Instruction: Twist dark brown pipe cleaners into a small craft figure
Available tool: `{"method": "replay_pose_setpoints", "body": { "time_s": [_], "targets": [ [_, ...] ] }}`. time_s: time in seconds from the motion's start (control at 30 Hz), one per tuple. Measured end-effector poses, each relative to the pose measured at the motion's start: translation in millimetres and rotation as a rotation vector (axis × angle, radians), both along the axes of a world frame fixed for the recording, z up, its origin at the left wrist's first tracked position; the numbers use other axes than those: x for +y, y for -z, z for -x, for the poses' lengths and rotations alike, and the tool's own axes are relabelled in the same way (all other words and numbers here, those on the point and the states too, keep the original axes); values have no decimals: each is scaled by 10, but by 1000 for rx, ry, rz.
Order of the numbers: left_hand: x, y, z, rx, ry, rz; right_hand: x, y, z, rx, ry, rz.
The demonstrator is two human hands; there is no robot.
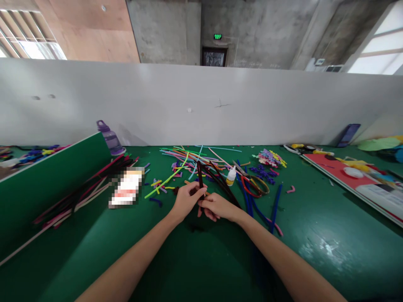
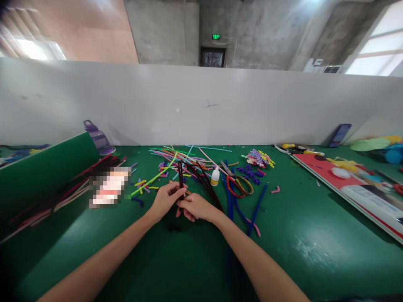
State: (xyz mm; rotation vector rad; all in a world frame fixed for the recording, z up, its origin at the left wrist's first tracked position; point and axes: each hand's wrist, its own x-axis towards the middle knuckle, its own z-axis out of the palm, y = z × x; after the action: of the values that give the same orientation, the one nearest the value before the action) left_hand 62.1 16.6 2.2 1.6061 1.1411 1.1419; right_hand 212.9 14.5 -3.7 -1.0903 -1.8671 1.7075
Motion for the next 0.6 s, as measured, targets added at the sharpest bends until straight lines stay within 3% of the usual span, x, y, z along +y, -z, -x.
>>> {"method": "replay_pose_setpoints", "body": {
  "time_s": [0.6],
  "targets": [
    [-2, 7, 8, -1, 10, -11, -11, -10, 3, 9, 3, 2]
  ]
}}
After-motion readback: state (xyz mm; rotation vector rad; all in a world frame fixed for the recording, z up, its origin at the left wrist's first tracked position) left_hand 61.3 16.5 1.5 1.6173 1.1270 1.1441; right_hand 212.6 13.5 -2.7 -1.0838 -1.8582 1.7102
